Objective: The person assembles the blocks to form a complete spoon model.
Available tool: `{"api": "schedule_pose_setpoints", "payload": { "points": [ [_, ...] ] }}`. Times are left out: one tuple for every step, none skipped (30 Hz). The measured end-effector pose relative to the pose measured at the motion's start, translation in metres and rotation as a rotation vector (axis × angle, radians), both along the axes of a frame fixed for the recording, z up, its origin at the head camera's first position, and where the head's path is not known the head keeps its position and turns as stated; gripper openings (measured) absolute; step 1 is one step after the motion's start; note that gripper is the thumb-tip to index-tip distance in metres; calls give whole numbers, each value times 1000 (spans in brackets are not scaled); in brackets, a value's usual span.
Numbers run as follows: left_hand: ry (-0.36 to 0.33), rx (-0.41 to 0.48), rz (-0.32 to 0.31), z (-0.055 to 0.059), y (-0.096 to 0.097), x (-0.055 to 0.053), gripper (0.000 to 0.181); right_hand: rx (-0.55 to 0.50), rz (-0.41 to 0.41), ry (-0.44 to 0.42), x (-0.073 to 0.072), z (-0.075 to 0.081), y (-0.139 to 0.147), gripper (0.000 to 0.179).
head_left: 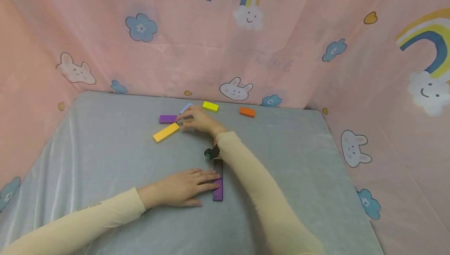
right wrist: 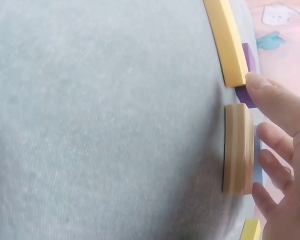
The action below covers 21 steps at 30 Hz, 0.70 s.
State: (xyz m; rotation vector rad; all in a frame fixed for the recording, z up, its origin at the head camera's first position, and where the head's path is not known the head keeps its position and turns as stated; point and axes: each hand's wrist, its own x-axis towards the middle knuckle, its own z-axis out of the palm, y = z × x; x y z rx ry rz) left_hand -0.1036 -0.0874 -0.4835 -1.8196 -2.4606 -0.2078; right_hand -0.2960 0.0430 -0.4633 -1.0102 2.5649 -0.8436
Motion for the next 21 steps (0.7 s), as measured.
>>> {"api": "schedule_pose_setpoints", "payload": {
  "points": [
    [-3, 0, 1, 0, 0, 0, 66, 18, -9, 4, 0, 0, -1, 32],
    [-7, -1, 2, 1, 0, 0, 66, 40, -16, 11, 1, -1, -3, 33],
    [-12, -2, 3, 1, 0, 1, 66, 62, -21, 16, 1, -1, -5, 34],
    [-17, -4, 4, 1, 0, 1, 66, 83, -23, 23, 2, -1, -6, 35],
    [-24, -5, 5, 1, 0, 1, 66, 102, -27, 26, 3, -1, -7, 35],
    [-32, -6, 6, 2, 0, 1, 66, 116, -30, 27, 3, 0, -9, 36],
    [-38, -8, 8, 2, 0, 1, 66, 129, -31, 29, 4, 0, -10, 36],
    [-45, -9, 10, 2, 0, 1, 65, 139, -32, 28, 5, 0, -11, 37],
    [-49, -10, 12, 2, 0, 0, 65, 143, -34, 26, 6, 1, -12, 38],
    [-54, -12, 13, 2, 0, 0, 65, 144, -37, 23, 6, 1, -12, 38],
    [-59, -13, 14, 2, 0, 0, 65, 145, -40, 22, 7, 1, -13, 38],
    [-59, -14, 15, 1, 0, 0, 65, 143, -42, 19, 8, 1, -13, 37],
    [-61, -16, 15, 1, 0, 0, 65, 139, -43, 17, 8, 1, -13, 36],
    [-64, -17, 16, 1, 0, 0, 65, 134, -44, 15, 8, 2, -13, 35],
    [-65, -18, 16, 1, 0, 0, 65, 129, -46, 14, 8, 2, -13, 33],
    [-68, -19, 16, 1, 0, 0, 65, 125, -47, 16, 8, 1, -13, 32],
    [-67, -18, 16, 1, 1, 0, 65, 122, -47, 18, 8, 1, -13, 31],
    [-67, -17, 16, 1, 1, 0, 65, 119, -47, 20, 8, 1, -13, 31],
    [-68, -15, 17, 2, 1, 1, 65, 117, -45, 25, 8, 1, -13, 31],
    [-68, -13, 17, 2, 1, 1, 65, 117, -43, 31, 8, 0, -13, 30],
    [-67, -12, 17, 2, 1, 1, 65, 115, -42, 35, 8, 0, -13, 30]
  ]
}}
